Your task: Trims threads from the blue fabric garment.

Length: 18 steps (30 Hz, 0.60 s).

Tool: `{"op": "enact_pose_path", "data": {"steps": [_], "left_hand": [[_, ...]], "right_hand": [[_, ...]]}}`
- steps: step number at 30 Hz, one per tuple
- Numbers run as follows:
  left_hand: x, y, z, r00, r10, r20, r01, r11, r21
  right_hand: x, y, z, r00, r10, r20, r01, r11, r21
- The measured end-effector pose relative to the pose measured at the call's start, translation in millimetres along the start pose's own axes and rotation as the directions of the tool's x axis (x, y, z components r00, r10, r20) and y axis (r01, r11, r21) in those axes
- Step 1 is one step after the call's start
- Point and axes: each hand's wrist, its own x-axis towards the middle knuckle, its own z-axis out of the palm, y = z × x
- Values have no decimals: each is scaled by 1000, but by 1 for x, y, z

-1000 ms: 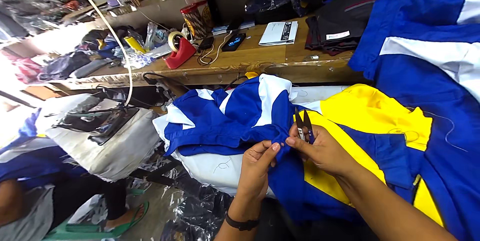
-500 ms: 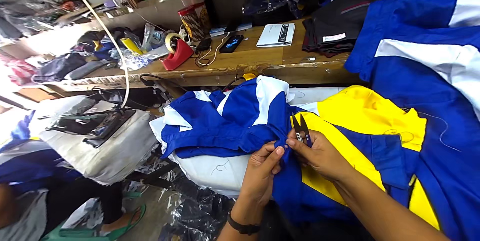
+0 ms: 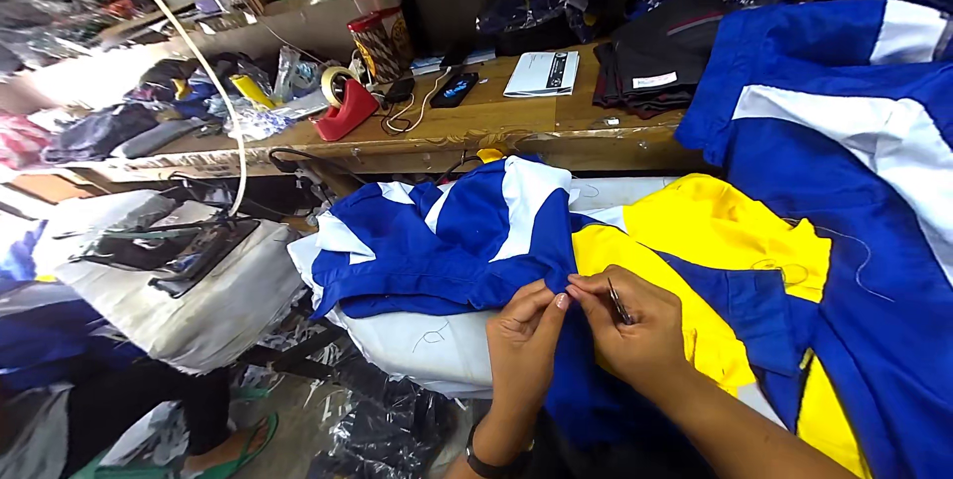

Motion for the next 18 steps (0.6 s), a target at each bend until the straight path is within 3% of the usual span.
{"op": "enact_pose_path", "data": {"steps": [2, 3, 5, 6, 8, 11, 14, 16, 17, 18], "left_hand": [[-2, -3, -1, 998, 65, -2, -65, 996, 61], [-2, -3, -2, 998, 70, -4, -69, 996, 60], [-1, -3, -5, 999, 48, 4, -49, 999, 25], [0, -2, -6, 1000, 29, 9, -29, 1000, 5], [1, -1, -7, 1000, 0, 7, 0, 1000, -24], [2, -1, -8, 999, 33, -5, -33, 999, 2], [2, -2, -7, 989, 144, 14, -145, 978, 148], [3, -4, -9, 977, 208, 38, -211, 956, 205], [3, -3, -10, 973, 224, 49, -229, 950, 214], [4, -3, -11, 972, 228, 62, -236, 948, 212]], "right_hand": [[2, -5, -1, 996, 89, 20, -90, 995, 54], [4, -9, -3, 979, 194, 64, -201, 969, 146], [12, -15, -10, 878, 421, 229, -479, 785, 393], [15, -15, -12, 839, 462, 287, -544, 705, 455], [12, -15, -12, 872, 417, 256, -489, 770, 411], [2, -10, -4, 979, 185, 86, -196, 970, 145], [1, -7, -1, 997, 70, 45, -71, 997, 11], [7, -13, -6, 966, 214, 144, -236, 959, 156], [13, -15, -10, 907, 332, 259, -402, 865, 301], [19, -15, -15, 813, 421, 402, -574, 691, 438]]}}
